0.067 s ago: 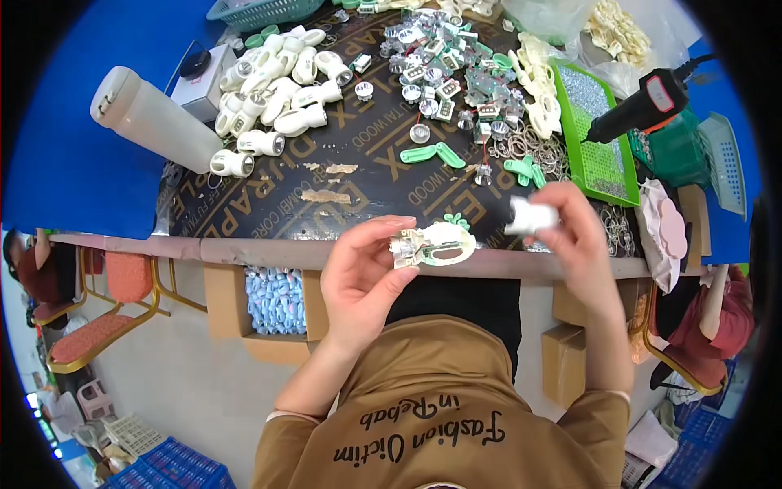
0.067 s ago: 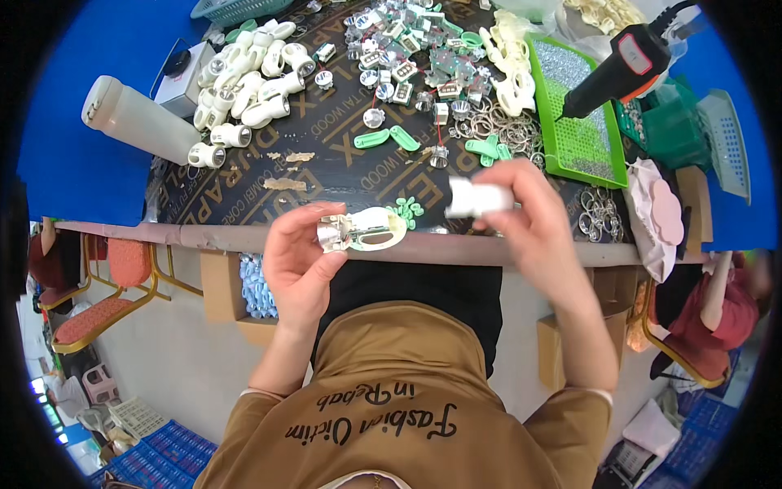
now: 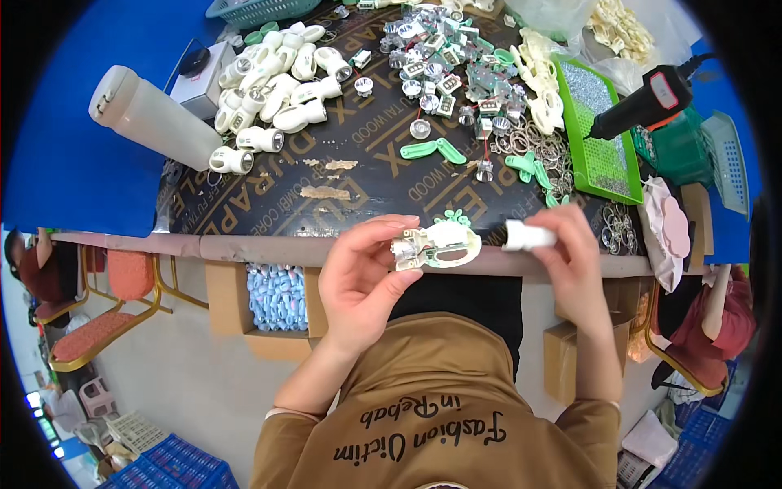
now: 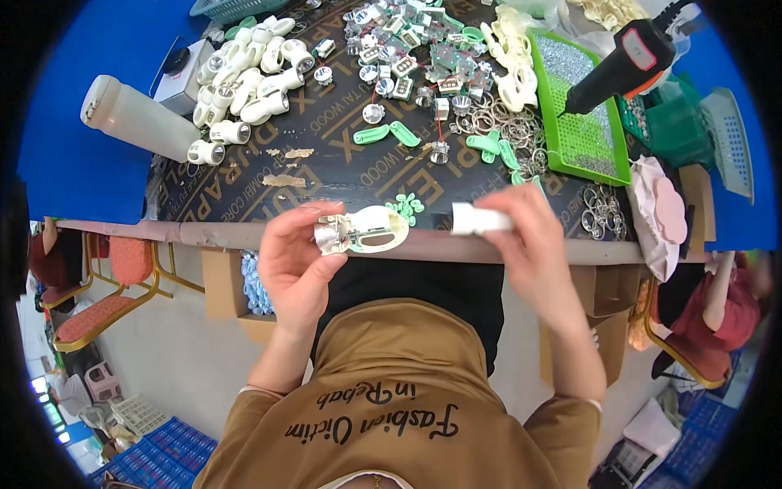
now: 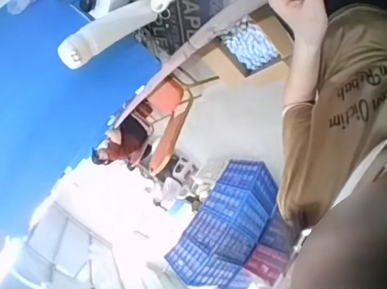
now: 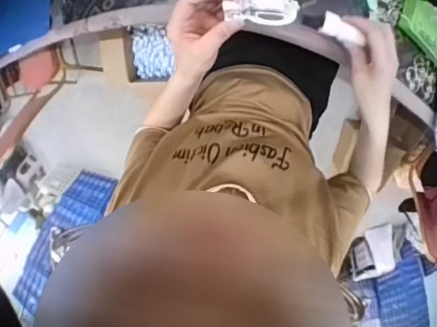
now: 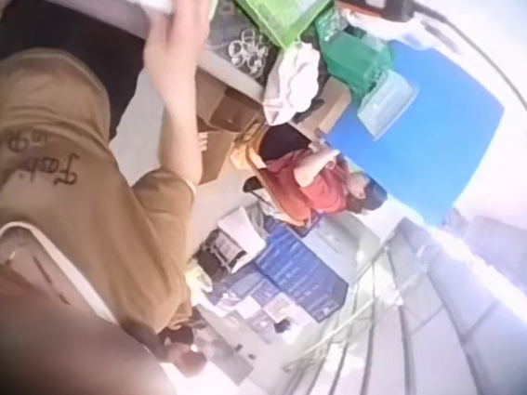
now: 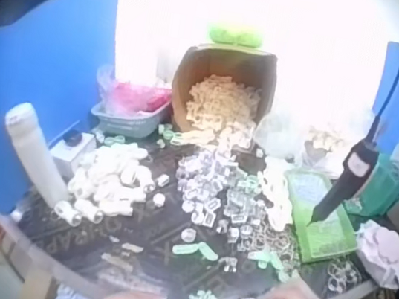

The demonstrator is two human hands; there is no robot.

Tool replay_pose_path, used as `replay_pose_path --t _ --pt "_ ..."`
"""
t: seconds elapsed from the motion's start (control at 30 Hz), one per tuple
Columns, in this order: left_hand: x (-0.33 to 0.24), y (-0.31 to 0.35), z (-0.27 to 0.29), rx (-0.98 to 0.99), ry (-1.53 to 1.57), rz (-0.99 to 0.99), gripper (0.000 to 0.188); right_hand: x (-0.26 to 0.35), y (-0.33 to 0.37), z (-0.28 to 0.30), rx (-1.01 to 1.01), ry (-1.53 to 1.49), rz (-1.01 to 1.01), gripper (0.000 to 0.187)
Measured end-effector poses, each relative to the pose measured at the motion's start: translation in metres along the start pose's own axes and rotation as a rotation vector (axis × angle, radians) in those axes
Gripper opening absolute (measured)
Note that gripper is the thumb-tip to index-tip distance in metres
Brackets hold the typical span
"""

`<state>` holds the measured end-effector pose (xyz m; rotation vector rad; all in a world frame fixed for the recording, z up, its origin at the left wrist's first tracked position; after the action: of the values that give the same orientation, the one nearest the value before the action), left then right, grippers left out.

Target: Manually assembling small plastic toy parts, including an electronic light module and a metal keychain ring.

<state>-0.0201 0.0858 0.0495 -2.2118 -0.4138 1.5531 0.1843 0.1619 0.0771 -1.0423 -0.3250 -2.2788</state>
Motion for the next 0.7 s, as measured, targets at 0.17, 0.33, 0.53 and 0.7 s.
replay_pose_path --t 0.17,0.33,0.53,0.7 --pt "-0.007 -0.005 -0.013 0.075 -0.048 -0.044 0.045 0.0 0.022 -0.013 -0.035 0.37 0.026 0.029" --pt "-0.008 -0.005 -0.025 0.083 -0.113 -0.041 0.051 0.017 0.022 0.021 -0.173 0.091 0.046 0.026" --pt "-0.007 -0.007 -0.034 0.099 -0.085 -0.004 0.062 0.092 0.001 0.01 -0.106 0.206 0.41 0.031" --pt "-0.008 -0.007 -0.035 0.093 -0.112 0.021 0.062 0.096 -0.006 0.0 -0.082 0.239 0.471 0.031"
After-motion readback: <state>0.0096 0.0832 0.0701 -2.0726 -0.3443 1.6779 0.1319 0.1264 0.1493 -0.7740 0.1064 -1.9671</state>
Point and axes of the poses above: each hand's wrist, its own y-axis away from the middle knuckle, its own z-axis out of the back of the hand, x = y × z, the point moved 10 cm from there along -y, towards the middle knuckle, and after that the axes turned 13 degrees about x, right-handed, at the moved point
